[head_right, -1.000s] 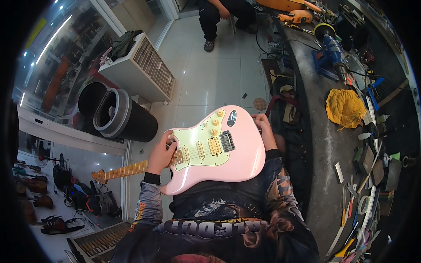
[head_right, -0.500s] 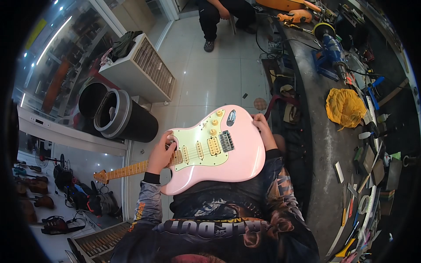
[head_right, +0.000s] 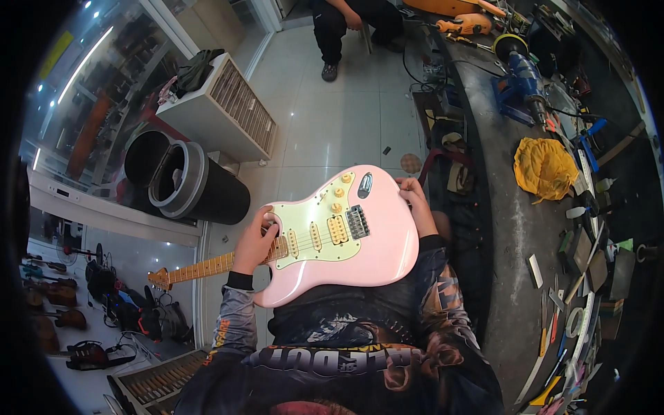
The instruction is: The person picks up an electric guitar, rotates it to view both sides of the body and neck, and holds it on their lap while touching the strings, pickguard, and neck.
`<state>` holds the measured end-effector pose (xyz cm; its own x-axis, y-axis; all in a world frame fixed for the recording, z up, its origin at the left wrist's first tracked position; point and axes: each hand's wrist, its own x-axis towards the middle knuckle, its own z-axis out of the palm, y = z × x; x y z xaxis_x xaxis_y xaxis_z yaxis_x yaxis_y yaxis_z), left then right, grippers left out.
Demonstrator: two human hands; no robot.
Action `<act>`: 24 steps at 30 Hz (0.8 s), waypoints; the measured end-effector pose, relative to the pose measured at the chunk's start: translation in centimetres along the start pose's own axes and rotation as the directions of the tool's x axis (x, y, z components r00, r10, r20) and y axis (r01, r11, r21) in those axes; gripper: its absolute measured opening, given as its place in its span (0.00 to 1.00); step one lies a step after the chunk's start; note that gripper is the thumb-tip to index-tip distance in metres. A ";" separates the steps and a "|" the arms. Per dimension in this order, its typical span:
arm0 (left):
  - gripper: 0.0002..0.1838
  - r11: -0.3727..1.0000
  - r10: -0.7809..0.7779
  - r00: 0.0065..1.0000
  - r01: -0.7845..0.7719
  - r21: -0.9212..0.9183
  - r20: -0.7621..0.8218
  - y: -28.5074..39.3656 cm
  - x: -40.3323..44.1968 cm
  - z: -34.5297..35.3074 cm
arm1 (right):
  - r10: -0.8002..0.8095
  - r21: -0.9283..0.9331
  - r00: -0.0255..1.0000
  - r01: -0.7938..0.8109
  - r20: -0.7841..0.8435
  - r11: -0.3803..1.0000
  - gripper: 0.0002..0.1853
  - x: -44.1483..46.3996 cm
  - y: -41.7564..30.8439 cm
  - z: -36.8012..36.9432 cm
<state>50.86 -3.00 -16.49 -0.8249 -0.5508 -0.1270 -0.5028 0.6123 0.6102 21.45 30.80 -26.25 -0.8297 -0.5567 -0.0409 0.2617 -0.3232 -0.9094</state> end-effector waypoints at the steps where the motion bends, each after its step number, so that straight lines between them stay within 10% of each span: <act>1: 0.30 1.000 0.001 1.000 -0.001 -0.003 -0.001 -0.1 0.0 0.0 | 0.013 0.023 1.000 -0.013 0.010 1.000 0.04 0.0 0.0 0.0; 24: 0.30 0.999 0.003 1.000 -0.003 0.034 -0.007 0.6 -0.1 -0.3 | 0.043 -0.001 0.999 -0.043 0.024 0.999 0.05 0.4 1.1 -0.8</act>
<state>50.74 -2.77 -15.87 -0.8245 -0.5532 -0.1193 -0.5090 0.6327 0.5836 21.03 30.78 -27.59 -0.8060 -0.5878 -0.0699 0.2963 -0.2983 -0.9073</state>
